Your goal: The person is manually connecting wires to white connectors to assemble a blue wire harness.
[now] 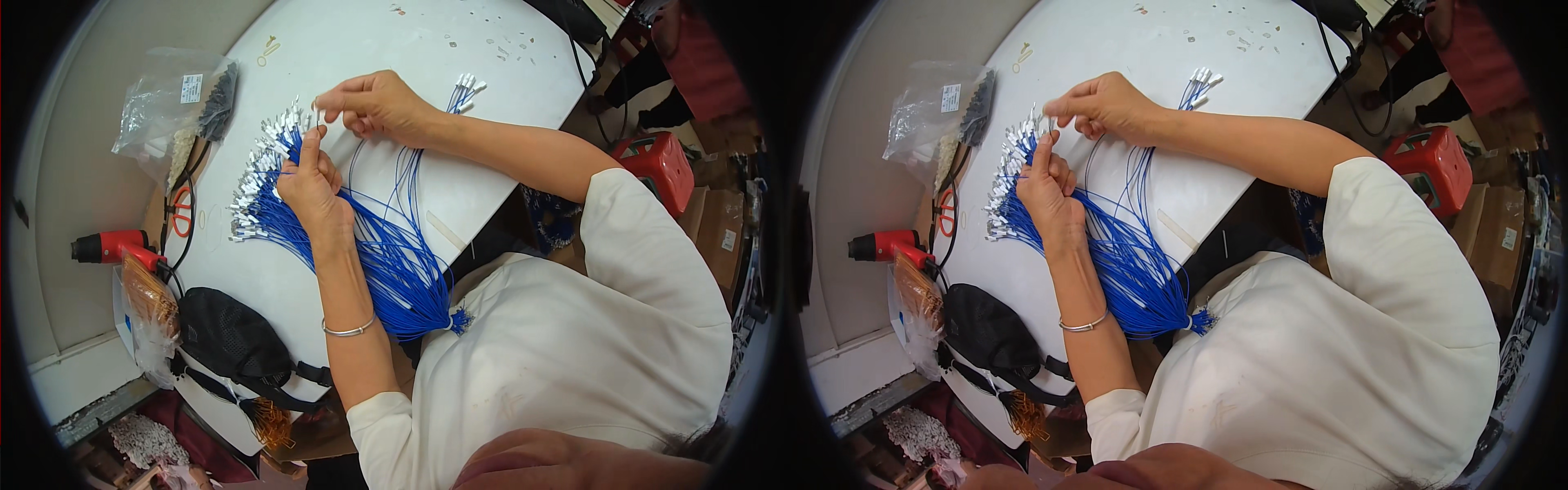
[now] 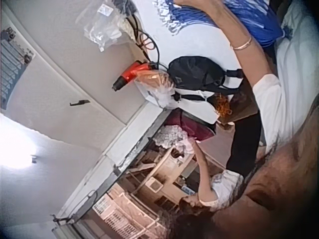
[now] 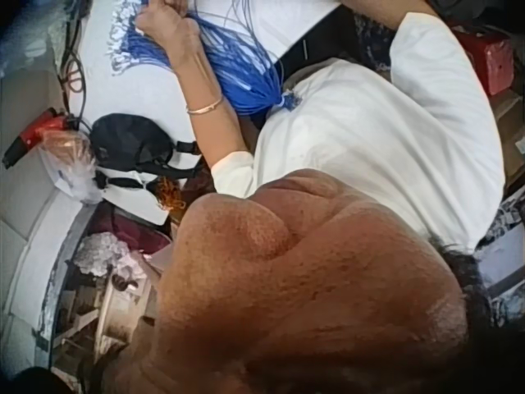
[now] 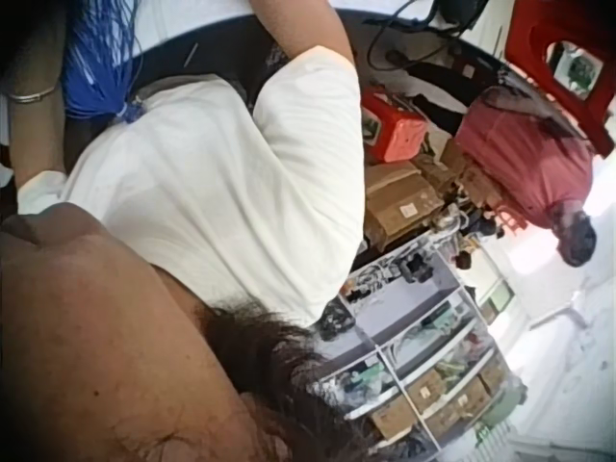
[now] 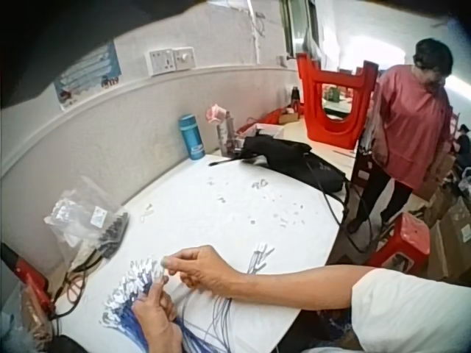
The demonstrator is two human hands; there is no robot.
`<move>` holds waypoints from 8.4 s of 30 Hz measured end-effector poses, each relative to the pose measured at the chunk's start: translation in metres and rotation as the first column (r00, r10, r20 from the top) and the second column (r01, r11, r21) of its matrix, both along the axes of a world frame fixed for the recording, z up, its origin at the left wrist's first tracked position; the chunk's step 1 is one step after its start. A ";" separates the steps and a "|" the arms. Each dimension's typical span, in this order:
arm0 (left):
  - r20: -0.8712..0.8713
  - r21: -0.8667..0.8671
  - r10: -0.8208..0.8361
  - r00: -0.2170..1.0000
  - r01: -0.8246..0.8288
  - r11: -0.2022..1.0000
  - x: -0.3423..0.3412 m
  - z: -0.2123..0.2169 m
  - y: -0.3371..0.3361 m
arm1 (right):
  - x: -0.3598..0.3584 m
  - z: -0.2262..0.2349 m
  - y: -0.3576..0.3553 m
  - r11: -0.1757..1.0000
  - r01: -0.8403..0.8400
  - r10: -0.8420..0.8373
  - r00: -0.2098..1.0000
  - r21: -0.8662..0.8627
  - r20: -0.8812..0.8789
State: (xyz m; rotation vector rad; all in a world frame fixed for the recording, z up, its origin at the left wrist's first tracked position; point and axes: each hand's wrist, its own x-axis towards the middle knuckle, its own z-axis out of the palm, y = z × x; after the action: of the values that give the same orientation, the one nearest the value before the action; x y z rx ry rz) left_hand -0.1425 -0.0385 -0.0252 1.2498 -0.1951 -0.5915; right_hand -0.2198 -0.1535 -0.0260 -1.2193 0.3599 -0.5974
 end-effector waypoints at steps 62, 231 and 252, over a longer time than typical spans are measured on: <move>0.103 0.107 0.094 0.990 -0.105 0.989 -0.005 -0.002 -0.003 | 0.004 -0.019 -0.013 0.999 0.016 -0.014 0.999 -0.041 0.036; 0.116 0.055 0.065 0.991 -0.072 0.996 -0.012 -0.011 -0.004 | 0.001 -0.012 -0.010 0.999 0.032 -0.032 0.997 -0.013 -0.065; 0.092 0.026 0.076 0.993 -0.078 0.997 -0.012 -0.012 -0.007 | 0.002 -0.013 -0.006 0.992 0.109 -0.108 0.994 0.056 -0.027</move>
State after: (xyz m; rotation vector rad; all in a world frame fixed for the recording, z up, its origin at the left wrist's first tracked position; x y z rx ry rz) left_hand -0.1547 -0.0451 -0.0368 1.3088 -0.2140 -0.4726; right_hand -0.2177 -0.1591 -0.0386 -1.1582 0.4631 -0.6621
